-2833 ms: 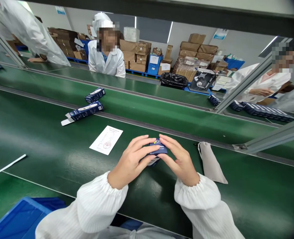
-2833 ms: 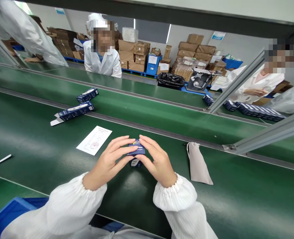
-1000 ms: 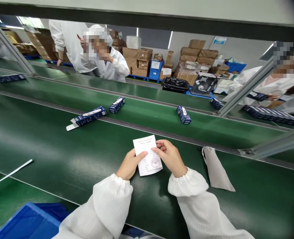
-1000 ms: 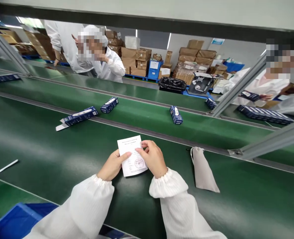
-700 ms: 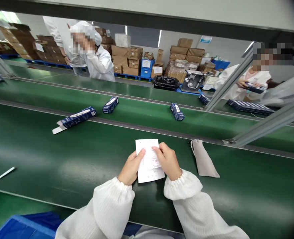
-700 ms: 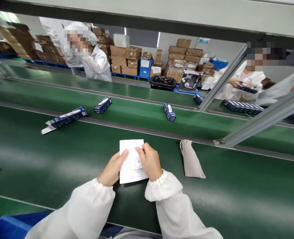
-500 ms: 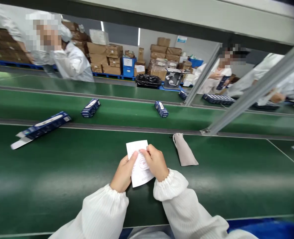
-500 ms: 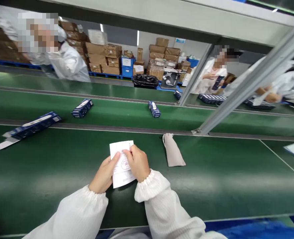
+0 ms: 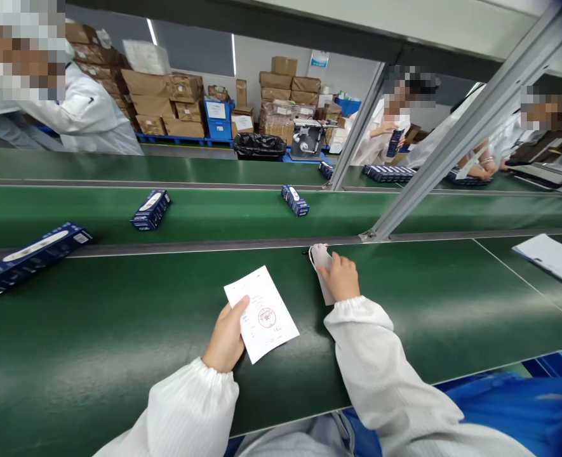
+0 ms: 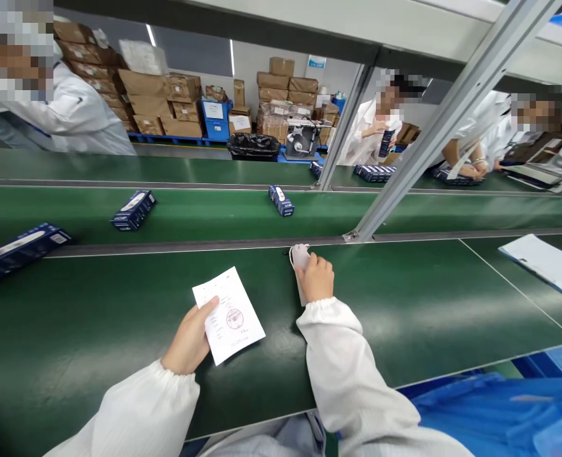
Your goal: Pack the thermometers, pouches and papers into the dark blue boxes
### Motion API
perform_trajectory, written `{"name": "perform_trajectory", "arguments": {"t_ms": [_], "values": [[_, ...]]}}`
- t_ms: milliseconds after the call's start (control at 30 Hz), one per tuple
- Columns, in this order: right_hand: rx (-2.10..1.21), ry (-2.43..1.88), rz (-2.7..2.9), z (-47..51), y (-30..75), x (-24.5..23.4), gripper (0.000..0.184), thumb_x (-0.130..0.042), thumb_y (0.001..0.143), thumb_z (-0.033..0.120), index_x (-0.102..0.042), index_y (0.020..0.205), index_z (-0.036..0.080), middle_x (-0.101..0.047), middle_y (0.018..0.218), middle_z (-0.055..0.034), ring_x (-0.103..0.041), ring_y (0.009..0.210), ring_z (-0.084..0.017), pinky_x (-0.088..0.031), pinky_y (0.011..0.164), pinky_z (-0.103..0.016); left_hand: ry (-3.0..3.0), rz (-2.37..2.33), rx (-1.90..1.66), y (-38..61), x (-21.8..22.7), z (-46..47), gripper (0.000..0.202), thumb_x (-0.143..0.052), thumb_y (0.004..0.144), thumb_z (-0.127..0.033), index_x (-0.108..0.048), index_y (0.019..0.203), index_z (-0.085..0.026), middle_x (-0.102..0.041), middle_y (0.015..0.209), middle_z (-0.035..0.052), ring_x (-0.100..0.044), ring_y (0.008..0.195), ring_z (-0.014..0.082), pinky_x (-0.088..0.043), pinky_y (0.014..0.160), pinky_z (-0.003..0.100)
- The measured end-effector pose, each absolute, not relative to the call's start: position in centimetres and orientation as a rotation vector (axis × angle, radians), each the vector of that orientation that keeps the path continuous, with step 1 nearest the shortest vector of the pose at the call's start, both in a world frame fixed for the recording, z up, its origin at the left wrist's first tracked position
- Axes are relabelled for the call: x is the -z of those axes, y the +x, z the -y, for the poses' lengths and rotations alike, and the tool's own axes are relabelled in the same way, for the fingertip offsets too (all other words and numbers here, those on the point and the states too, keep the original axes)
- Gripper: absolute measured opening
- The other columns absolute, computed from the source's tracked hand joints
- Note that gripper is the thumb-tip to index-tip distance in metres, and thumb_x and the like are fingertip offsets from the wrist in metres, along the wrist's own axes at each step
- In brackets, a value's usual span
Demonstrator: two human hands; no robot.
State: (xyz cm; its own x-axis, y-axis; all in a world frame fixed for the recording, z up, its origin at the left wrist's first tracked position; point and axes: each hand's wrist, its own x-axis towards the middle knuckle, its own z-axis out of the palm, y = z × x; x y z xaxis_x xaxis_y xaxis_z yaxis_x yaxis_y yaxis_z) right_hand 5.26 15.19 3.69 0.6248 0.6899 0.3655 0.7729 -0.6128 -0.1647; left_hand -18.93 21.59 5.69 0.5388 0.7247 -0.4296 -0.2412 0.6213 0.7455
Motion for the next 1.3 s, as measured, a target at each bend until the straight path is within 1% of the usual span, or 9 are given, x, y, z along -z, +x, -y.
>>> {"name": "perform_trajectory", "arguments": {"t_ms": [133, 300, 467, 567, 700, 933, 1100, 1233, 1300], "values": [[0.235, -2.637, 1.457, -14.3, 7.9, -4.6, 0.029, -0.056, 0.078, 0.018, -0.057, 0.105, 0.009, -0.064, 0.086, -0.0145, -0.06, 0.081, -0.025, -0.041, 0.071, -0.032, 0.614, -0.723, -0.646, -19.8, -4.8, -22.1, 0.043, -0.059, 0.084, -0.025, -0.052, 0.126, -0.017, -0.061, 0.126, 0.0132, -0.058, 0.115, 0.0298, -0.051, 0.093, 0.042], [0.456, -2.433, 2.16, -13.2, 6.2, -12.6, 0.033, -0.049, 0.075, 0.011, -0.059, 0.106, 0.013, -0.063, 0.094, -0.0125, -0.057, 0.089, -0.027, -0.037, 0.073, -0.036, 0.838, -0.594, -0.533, -21.0, -6.2, -23.0, 0.039, -0.058, 0.085, -0.04, -0.06, 0.116, -0.017, -0.064, 0.121, 0.0148, -0.064, 0.103, 0.0304, -0.052, 0.088, 0.044], [0.842, -2.083, 2.596, -14.1, 0.0, -20.3, 0.032, -0.05, 0.071, 0.008, -0.061, 0.099, 0.02, -0.059, 0.081, -0.0082, -0.055, 0.077, -0.026, -0.032, 0.069, -0.038, 1.639, -0.311, -0.688, -20.0, -10.9, -23.4, 0.019, -0.061, 0.082, -0.035, -0.072, 0.091, -0.023, -0.03, 0.152, 0.0007, -0.039, 0.132, 0.0291, -0.031, 0.11, 0.038], [0.846, -1.925, 2.619, -13.7, -1.3, -21.9, 0.032, -0.05, 0.07, 0.006, -0.06, 0.097, 0.021, -0.058, 0.077, -0.0077, -0.054, 0.075, -0.025, -0.033, 0.069, -0.039, 1.756, -0.264, -0.621, -20.1, -11.0, -24.1, 0.02, -0.059, 0.082, -0.037, -0.072, 0.089, -0.022, -0.051, 0.137, 0.0058, -0.048, 0.124, 0.0271, -0.035, 0.106, 0.037], [0.174, -1.98, 2.302, -13.7, 0.5, -20.8, 0.035, -0.057, 0.071, 0.019, -0.057, 0.105, 0.025, -0.064, 0.085, -0.0068, -0.058, 0.072, -0.024, -0.042, 0.064, -0.036, 1.376, -0.462, -0.509, -23.1, -8.7, -25.2, 0.034, -0.057, 0.084, -0.043, -0.067, 0.102, -0.017, -0.07, 0.101, 0.0107, -0.066, 0.093, 0.025, -0.05, 0.083, 0.036], [-1.117, -1.258, 1.32, -20.7, -9.0, -12.7, 0.041, -0.056, 0.08, 0.04, -0.053, 0.117, 0.023, -0.064, 0.116, -0.0076, -0.061, 0.104, -0.027, -0.051, 0.085, -0.039, 0.891, -0.392, -0.654, -26.7, -8.2, -25.3, 0.032, -0.064, 0.081, -0.037, -0.066, 0.102, -0.012, -0.071, 0.097, 0.0135, -0.068, 0.086, 0.0225, -0.051, 0.077, 0.033], [-0.938, -1.208, 1.256, -24.2, -15.2, -10.2, 0.045, -0.058, 0.082, 0.041, -0.048, 0.122, 0.023, -0.061, 0.12, -0.0082, -0.058, 0.109, -0.025, -0.049, 0.091, -0.039, 0.797, -0.672, -0.979, -29.3, -7.2, -26.8, 0.036, -0.062, 0.083, -0.036, -0.062, 0.111, -0.013, -0.07, 0.105, 0.0134, -0.067, 0.093, 0.0248, -0.051, 0.085, 0.037], [-0.681, -1.318, 1.533, -24.9, -17.6, -9.5, 0.069, -0.056, 0.084, 0.033, -0.023, 0.143, 0.023, -0.035, 0.147, -0.0118, -0.04, 0.13, -0.027, -0.039, 0.104, -0.043, 0.628, -0.672, -1.219, -30.3, -6.7, -27.5, 0.038, -0.056, 0.087, -0.037, -0.058, 0.118, -0.016, -0.066, 0.117, 0.0118, -0.062, 0.107, 0.0251, -0.047, 0.095, 0.039], [-0.605, -1.391, 1.655, -25.0, -19.1, -8.7, 0.067, -0.053, 0.085, 0.029, -0.022, 0.144, 0.022, -0.037, 0.145, -0.0126, -0.042, 0.128, -0.027, -0.039, 0.103, -0.045, 0.589, -0.594, -1.241, -30.0, -6.7, -27.4, 0.043, -0.049, 0.089, -0.045, -0.057, 0.121, -0.017, -0.063, 0.123, 0.0106, -0.058, 0.115, 0.0239, -0.043, 0.101, 0.036]]}}
